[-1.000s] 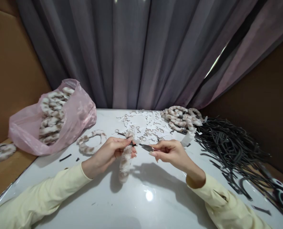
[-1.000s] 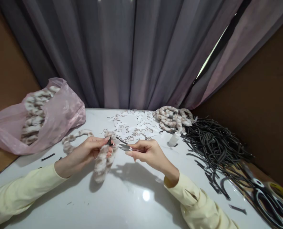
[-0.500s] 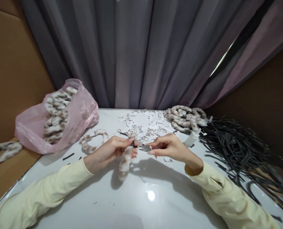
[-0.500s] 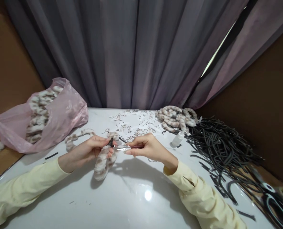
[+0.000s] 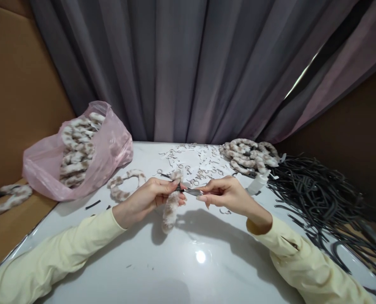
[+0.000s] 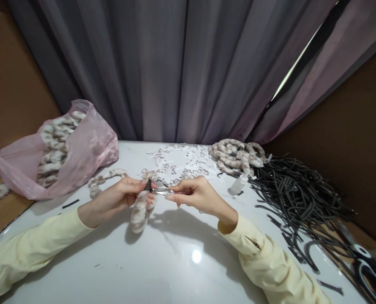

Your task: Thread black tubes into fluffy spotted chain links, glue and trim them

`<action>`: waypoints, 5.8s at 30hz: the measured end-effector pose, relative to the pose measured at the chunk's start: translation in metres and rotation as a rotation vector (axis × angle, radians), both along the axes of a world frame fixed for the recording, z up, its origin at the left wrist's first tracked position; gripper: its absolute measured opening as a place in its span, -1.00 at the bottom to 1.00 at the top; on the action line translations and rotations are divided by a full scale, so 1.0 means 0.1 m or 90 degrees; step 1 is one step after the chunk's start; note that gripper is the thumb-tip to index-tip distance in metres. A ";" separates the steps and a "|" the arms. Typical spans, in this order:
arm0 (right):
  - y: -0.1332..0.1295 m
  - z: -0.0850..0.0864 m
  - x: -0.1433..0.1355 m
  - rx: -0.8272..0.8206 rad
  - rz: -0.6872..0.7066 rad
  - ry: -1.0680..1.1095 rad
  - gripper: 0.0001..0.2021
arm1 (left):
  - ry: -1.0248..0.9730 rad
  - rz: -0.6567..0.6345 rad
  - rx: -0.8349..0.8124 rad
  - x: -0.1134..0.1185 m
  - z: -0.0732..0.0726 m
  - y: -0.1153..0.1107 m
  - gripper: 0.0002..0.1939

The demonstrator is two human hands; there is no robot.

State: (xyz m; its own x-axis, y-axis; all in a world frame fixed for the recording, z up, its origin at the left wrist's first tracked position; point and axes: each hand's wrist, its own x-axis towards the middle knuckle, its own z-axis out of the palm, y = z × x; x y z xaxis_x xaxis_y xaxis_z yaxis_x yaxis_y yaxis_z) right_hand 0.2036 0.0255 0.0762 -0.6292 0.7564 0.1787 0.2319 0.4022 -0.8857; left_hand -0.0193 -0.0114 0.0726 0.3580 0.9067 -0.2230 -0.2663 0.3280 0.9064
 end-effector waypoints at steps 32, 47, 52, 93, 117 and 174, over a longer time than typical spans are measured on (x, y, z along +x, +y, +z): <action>-0.30 -0.03 -0.15 0.712 -0.055 -0.220 -0.83 | 0.037 0.104 -0.014 0.05 -0.03 -0.03 -0.73; -0.32 0.01 -0.25 0.160 -0.126 -0.122 -0.67 | 0.082 0.140 0.034 0.06 -0.06 -0.06 -0.72; -0.40 -0.10 -0.30 0.560 -0.139 -0.236 -0.73 | 0.125 0.128 0.041 0.06 -0.06 -0.07 -0.68; -0.28 0.19 -0.32 0.374 -0.180 -0.139 -0.76 | 0.112 0.110 0.078 -0.04 0.04 0.02 -0.66; -0.35 0.26 -0.32 0.435 -0.214 -0.126 -0.74 | 0.078 0.104 0.062 -0.01 0.00 0.02 -0.71; -0.22 0.00 -0.52 0.472 -0.262 -0.055 -0.67 | -0.031 0.210 0.070 0.00 -0.06 0.17 -0.71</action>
